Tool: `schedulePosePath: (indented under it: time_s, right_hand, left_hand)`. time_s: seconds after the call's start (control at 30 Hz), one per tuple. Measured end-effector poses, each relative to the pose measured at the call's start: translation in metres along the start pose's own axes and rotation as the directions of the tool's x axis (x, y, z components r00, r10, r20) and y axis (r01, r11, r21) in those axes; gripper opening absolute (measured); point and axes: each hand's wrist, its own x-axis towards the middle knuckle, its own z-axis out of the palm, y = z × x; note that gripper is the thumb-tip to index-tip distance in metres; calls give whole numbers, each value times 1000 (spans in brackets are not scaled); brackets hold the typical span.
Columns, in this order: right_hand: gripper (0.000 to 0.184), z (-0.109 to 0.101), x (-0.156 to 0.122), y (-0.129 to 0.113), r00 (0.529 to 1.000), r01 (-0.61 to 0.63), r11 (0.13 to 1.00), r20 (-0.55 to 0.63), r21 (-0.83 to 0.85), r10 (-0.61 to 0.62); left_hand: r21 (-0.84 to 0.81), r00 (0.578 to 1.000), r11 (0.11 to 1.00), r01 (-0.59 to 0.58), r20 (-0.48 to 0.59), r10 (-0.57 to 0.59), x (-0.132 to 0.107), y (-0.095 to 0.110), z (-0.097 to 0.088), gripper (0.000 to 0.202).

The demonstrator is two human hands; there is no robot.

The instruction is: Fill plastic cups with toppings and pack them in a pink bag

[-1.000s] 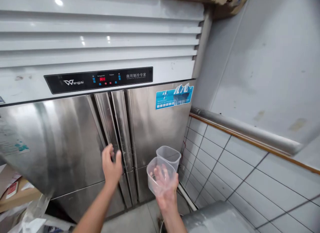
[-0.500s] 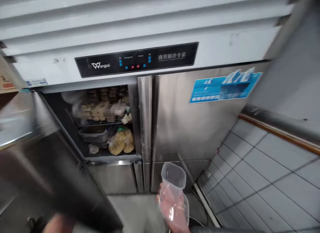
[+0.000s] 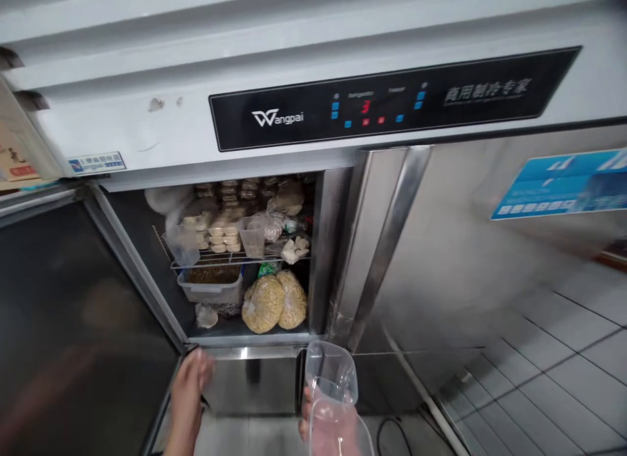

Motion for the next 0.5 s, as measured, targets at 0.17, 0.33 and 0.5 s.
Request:
schedulePosePath:
  time_s: [0.17,0.33,0.5]
  right_hand:
    - [69,58,47,48,993,22,999,115,43,-27]
    - [64,98,86,72,986,-2,1000,169,15,-1]
    - [67,109,95,58,996,-40,998,78,-47,44]
  left_hand:
    - [-104,981,979,178,-57,-184,157,62,100,29]
    - [-104,979,981,162,-107,-172,150,32,119,25]
    - [-121,968,964,236,-55,-244,57,-35,92,21]
